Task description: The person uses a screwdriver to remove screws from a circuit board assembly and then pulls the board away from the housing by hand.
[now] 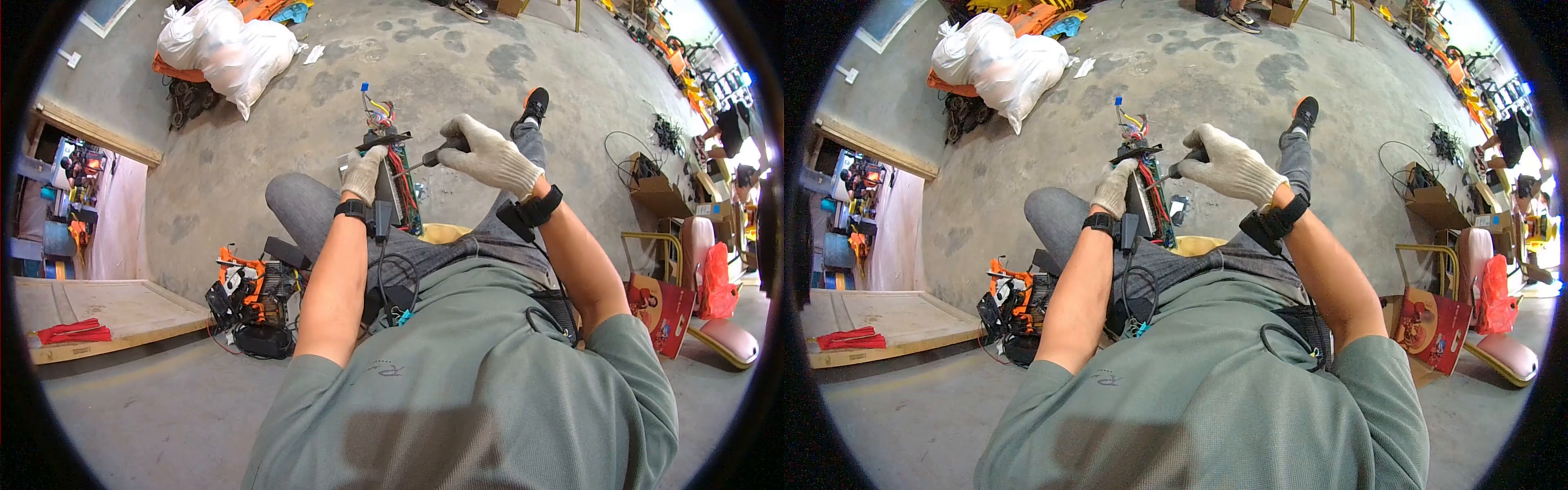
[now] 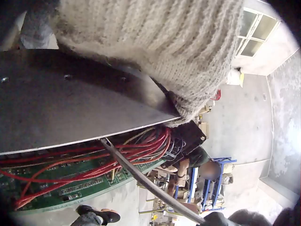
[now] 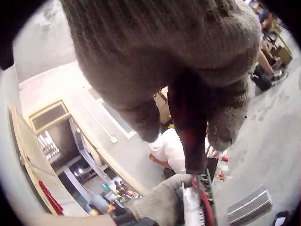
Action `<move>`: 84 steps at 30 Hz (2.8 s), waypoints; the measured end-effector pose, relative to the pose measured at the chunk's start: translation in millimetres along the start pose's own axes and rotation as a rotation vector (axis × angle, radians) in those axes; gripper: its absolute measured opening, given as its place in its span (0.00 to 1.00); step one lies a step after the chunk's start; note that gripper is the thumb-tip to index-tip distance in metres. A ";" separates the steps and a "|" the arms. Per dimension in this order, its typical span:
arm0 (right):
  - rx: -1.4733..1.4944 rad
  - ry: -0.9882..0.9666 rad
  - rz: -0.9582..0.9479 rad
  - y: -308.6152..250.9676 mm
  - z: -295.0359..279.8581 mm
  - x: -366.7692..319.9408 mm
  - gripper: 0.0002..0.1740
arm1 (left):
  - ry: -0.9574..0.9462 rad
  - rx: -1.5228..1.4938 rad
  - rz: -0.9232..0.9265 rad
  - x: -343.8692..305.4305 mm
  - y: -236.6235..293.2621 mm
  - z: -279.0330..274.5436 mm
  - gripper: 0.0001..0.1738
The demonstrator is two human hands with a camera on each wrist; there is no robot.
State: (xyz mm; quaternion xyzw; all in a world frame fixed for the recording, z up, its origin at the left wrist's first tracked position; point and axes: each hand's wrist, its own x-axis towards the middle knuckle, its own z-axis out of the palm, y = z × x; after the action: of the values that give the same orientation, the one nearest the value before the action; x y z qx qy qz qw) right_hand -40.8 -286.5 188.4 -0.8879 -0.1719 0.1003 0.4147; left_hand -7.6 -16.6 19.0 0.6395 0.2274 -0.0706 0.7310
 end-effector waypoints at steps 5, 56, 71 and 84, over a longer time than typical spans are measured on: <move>-0.134 -0.037 0.191 -21.7 -7.8 5.9 0.23 | 0.008 -0.019 0.022 12.3 -11.7 -1.1 0.22; 0.226 0.106 0.082 5.0 -17.2 -14.2 0.18 | 0.041 0.012 0.057 44.5 -38.9 -10.2 0.22; 0.245 0.139 0.096 3.8 -4.6 -17.5 0.21 | 0.037 0.151 0.045 24.4 -24.1 -10.6 0.41; 0.291 0.203 0.226 25.3 16.8 18.8 0.26 | -0.011 -0.030 0.043 18.8 -19.4 -8.6 0.21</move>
State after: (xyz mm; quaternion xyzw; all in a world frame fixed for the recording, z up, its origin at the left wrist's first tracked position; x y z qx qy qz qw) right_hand -23.3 -282.5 157.6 -0.8379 -0.0125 0.0799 0.5398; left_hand -0.7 -8.1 -7.2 0.6329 0.2107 -0.0549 0.7429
